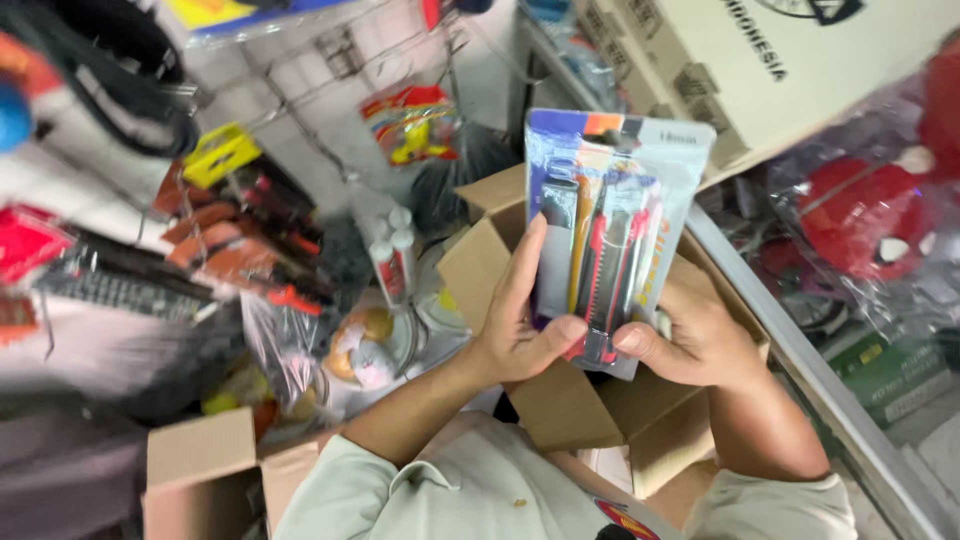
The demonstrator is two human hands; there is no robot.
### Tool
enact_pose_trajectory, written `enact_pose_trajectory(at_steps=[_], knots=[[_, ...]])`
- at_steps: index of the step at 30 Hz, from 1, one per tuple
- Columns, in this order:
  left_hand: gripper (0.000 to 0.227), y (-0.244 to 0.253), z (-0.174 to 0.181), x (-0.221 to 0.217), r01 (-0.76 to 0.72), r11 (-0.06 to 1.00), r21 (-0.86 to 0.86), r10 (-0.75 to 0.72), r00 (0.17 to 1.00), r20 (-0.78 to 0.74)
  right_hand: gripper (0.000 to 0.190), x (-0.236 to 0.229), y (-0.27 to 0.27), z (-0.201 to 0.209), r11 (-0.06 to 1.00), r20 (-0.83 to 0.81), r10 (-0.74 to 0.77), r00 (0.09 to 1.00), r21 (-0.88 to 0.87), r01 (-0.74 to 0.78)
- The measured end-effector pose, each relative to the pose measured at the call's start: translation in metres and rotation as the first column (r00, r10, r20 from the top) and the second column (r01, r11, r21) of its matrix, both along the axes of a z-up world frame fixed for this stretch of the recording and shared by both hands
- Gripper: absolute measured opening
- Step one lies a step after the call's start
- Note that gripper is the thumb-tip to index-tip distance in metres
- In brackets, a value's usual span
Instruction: The person cleans a packaged soldering iron and a utility knife using a small cloth before placing them into a cardboard box.
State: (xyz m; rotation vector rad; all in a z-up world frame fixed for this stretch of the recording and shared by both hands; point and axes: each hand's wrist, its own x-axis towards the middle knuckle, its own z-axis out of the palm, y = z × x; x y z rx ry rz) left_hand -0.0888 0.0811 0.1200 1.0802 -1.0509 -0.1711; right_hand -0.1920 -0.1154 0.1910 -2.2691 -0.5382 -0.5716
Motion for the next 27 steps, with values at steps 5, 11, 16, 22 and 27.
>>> enact_pose_trajectory(at_steps=[5, 11, 16, 22, 27], knots=[[0.099, 0.038, -0.014, -0.005, -0.099, 0.987, -0.126, 0.080, 0.985, -0.153, 0.053, 0.023, 0.044, 0.003, 0.979, -0.107, -0.114, 0.988, -0.180, 0.093], [0.093, 0.109, -0.055, 0.009, -0.240, 0.971, 0.025, 0.241, 0.966, -0.093, 0.117, 0.051, 0.108, 0.005, 0.972, -0.288, -0.217, 0.933, -0.154, 0.179], [0.076, 0.166, -0.097, 0.034, -0.597, 0.798, 0.082, 0.562, 0.786, 0.258, 0.115, 0.092, 0.166, -0.010, 0.943, -0.231, -0.085, 0.969, -0.333, 0.003], [0.072, 0.210, -0.116, 0.065, -0.619, 0.778, 0.107, 0.601, 0.782, 0.165, 0.110, 0.138, 0.217, -0.033, 0.986, -0.381, 0.029, 0.924, -0.141, -0.089], [0.072, 0.229, -0.118, 0.088, -0.614, 0.766, 0.191, 0.608, 0.788, 0.095, 0.110, 0.165, 0.243, -0.045, 0.997, -0.582, -0.044, 0.812, -0.075, 0.000]])
